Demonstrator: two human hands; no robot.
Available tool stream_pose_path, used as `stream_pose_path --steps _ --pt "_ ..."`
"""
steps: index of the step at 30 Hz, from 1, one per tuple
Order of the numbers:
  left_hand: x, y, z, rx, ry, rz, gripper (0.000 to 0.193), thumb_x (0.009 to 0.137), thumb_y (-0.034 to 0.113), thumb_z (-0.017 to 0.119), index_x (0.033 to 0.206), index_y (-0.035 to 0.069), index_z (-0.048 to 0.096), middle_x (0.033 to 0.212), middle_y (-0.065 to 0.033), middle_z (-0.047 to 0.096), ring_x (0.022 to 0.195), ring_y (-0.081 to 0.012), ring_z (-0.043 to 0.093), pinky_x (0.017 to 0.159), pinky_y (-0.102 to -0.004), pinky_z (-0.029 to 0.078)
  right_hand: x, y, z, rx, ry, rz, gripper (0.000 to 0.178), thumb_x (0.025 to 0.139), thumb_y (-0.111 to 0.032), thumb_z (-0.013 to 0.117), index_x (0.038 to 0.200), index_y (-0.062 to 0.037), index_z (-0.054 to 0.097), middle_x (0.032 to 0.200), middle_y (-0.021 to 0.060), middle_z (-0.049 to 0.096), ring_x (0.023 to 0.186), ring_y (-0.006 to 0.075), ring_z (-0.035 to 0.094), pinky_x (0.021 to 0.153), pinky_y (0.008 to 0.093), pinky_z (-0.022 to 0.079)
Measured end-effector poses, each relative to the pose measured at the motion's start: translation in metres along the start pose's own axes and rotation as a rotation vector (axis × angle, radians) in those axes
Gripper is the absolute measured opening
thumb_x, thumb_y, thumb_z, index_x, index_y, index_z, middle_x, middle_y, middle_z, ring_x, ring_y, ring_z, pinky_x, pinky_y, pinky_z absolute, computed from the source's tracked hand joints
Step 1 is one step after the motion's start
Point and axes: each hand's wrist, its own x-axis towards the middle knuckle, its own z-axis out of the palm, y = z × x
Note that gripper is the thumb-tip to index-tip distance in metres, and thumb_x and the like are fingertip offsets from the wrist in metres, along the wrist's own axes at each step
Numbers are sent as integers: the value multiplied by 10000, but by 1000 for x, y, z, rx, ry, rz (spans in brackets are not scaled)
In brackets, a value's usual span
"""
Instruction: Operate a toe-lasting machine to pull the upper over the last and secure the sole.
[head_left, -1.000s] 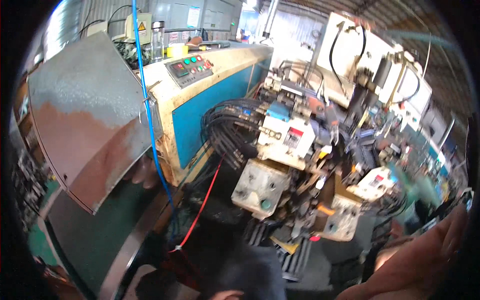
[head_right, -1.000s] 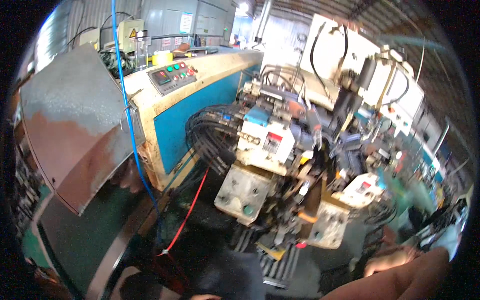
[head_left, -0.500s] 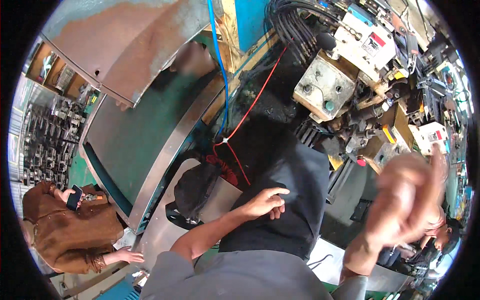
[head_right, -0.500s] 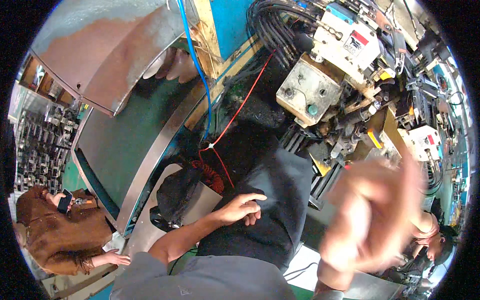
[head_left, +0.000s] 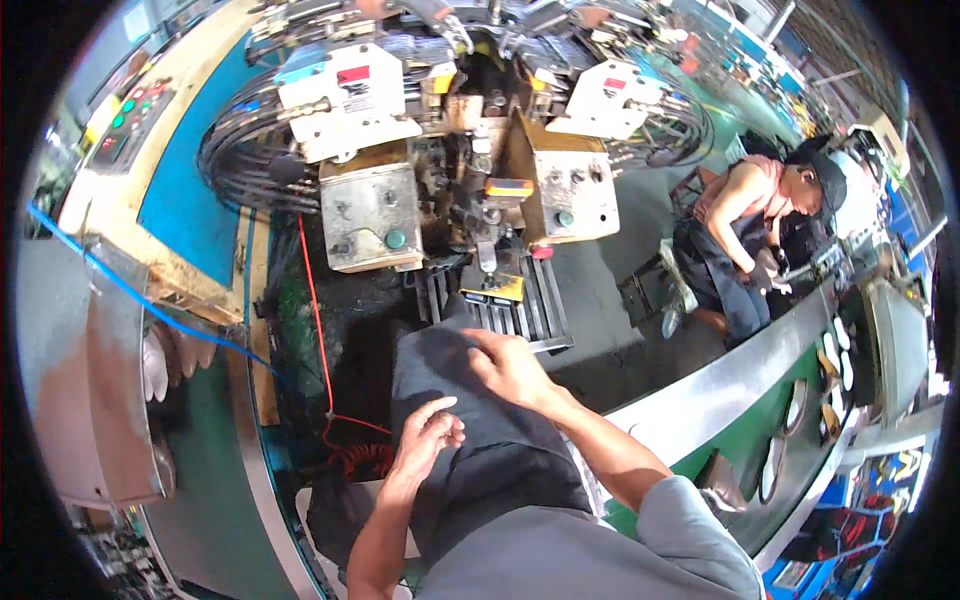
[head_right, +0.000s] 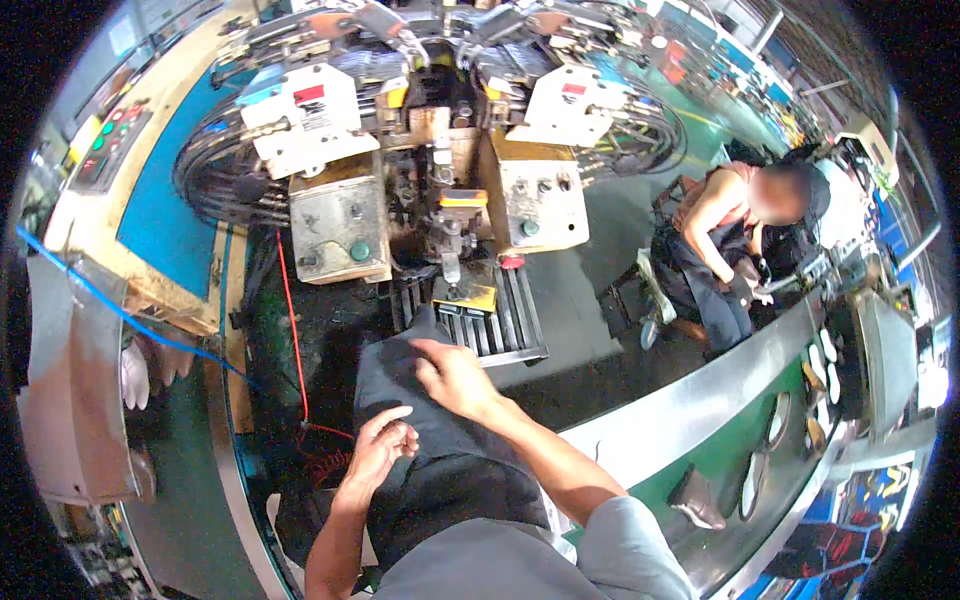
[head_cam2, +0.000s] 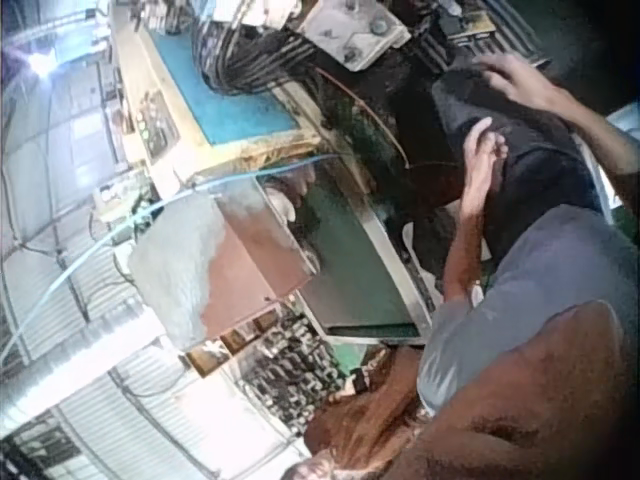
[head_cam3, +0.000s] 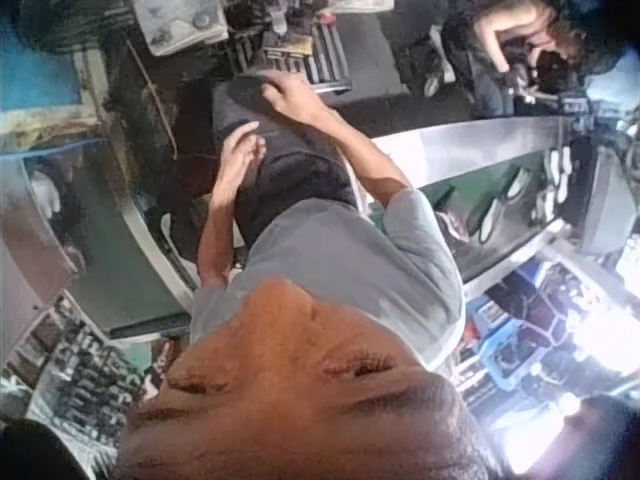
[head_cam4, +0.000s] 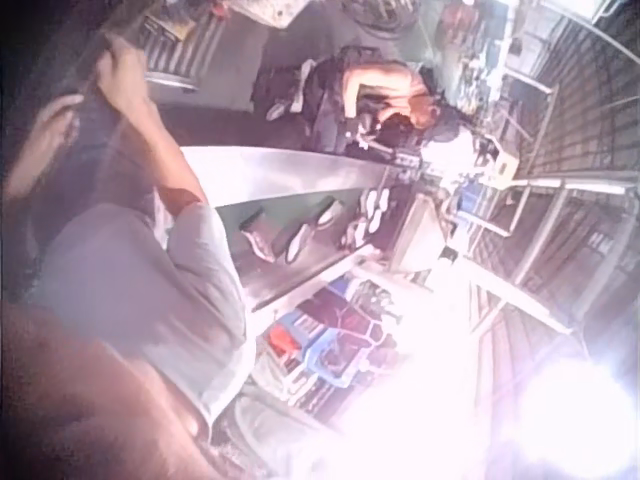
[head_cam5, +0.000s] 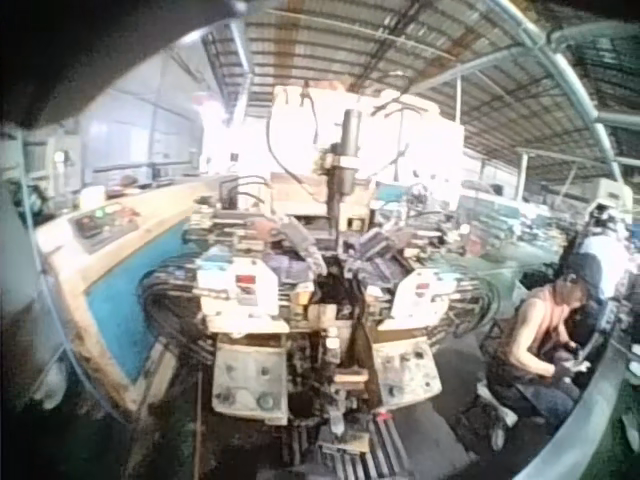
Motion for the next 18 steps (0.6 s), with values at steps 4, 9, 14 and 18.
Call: stream_pose_path --steps 4,9,14,18 --pt "22 1 6 97 -27 20 443 1077 99 647 1501 0 564 1048 -136 749 883 -221 737 804 -361 623 -149 132 -54 -389 93 297 516 909 -97 690 1417 -18 650 1298 270 703 1261 455 641 1080 518 524" --pt "14 44 34 -317 -179 -75 588 1064 103 605 1618 -15 443 818 -97 702 664 -187 685 612 -308 561 -471 136 -163 -714 363 1388 669 899 -172 718 1528 -20 550 1524 241 586 1437 408 534 1242 471 403" --pt "-17 84 82 187 -1206 -510 452 1112 164 582 1501 -66 597 899 -128 772 725 -171 724 677 -307 588 -663 40 -115 -510 173 1953 830 902 -301 784 1634 -137 429 1658 279 387 1530 429 397 1289 491 317" --pt "-5 63 94 205 -1133 -423 439 1098 92 578 1507 -68 581 1225 -216 770 1030 -268 787 899 -384 633 -690 29 -26 -346 713 1943 1029 839 -338 864 1699 -179 322 1705 338 248 1587 484 282 1323 510 253"
